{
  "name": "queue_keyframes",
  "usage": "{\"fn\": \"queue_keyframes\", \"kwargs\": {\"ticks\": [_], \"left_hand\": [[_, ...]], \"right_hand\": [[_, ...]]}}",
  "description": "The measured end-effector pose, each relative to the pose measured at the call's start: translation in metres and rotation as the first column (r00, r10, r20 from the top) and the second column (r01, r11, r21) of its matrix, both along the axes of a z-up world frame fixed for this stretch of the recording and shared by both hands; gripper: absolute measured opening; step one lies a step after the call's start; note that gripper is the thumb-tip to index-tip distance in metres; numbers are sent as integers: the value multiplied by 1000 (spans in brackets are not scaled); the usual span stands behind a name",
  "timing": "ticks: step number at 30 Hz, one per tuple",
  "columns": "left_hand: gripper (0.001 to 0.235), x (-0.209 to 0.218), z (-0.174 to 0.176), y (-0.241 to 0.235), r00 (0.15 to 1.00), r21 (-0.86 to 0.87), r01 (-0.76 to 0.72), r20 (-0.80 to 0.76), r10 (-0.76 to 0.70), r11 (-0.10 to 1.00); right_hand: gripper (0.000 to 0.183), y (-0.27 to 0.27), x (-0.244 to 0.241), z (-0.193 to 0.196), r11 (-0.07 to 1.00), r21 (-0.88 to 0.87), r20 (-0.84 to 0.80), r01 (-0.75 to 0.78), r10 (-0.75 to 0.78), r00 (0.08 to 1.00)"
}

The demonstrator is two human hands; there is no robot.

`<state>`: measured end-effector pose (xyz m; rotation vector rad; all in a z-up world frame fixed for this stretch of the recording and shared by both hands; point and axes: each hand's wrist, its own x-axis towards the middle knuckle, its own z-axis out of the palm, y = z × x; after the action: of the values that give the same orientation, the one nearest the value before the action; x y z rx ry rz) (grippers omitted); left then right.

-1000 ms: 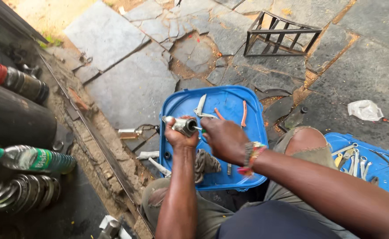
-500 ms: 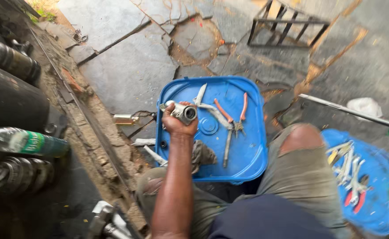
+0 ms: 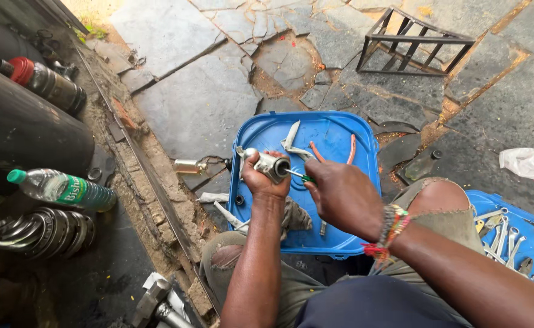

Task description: The person sits on the ground and works on a mechanical assembly placed on a blue tray. They use a screwdriver to manipulate internal components, a hammer to tap a metal part, and pliers to grip and adjust a small metal piece. The person also wipes the parts with a cloth and handles a small green bottle.

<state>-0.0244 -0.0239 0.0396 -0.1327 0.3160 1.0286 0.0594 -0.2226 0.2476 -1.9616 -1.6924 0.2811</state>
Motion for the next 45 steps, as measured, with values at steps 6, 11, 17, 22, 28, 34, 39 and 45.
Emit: {"fn": "queue_keyframes", "kwargs": {"ticks": [6, 11, 17, 22, 28, 34, 39, 45], "left_hand": [[21, -11, -5, -3, 999, 25, 13, -43, -12, 1000], [31, -1, -10, 18, 997, 83, 49, -60, -45, 995], [27, -4, -6, 44, 990, 85, -4, 140, -8, 996], [19, 9, 5, 25, 995, -70, -87, 39, 90, 994], [22, -1, 1, 7, 996, 5, -34, 78, 34, 999], [26, 3, -6, 11, 986, -6, 43, 164, -42, 999], [29, 16, -19, 17, 988, -59, 84, 137, -75, 995], [22, 6, -16, 30, 997, 64, -52, -59, 56, 997]], "right_hand": [[16, 10, 5, -44, 973, 198, 128, -119, 95, 987], [19, 47, 14, -70, 977, 120, 135, -174, 157, 978], [19, -13, 46, 17, 985, -55, -143, 165, -172, 975], [20, -93, 49, 70, 978, -37, -95, 207, -210, 973], [17, -18, 5, 35, 991, 89, 76, -99, 92, 993], [18, 15, -2, 6, 997, -48, 99, -55, 60, 993], [17, 38, -7, -23, 994, 38, 80, -105, 102, 992], [21, 13, 35, 19, 992, -105, 83, -66, 75, 994]]}}
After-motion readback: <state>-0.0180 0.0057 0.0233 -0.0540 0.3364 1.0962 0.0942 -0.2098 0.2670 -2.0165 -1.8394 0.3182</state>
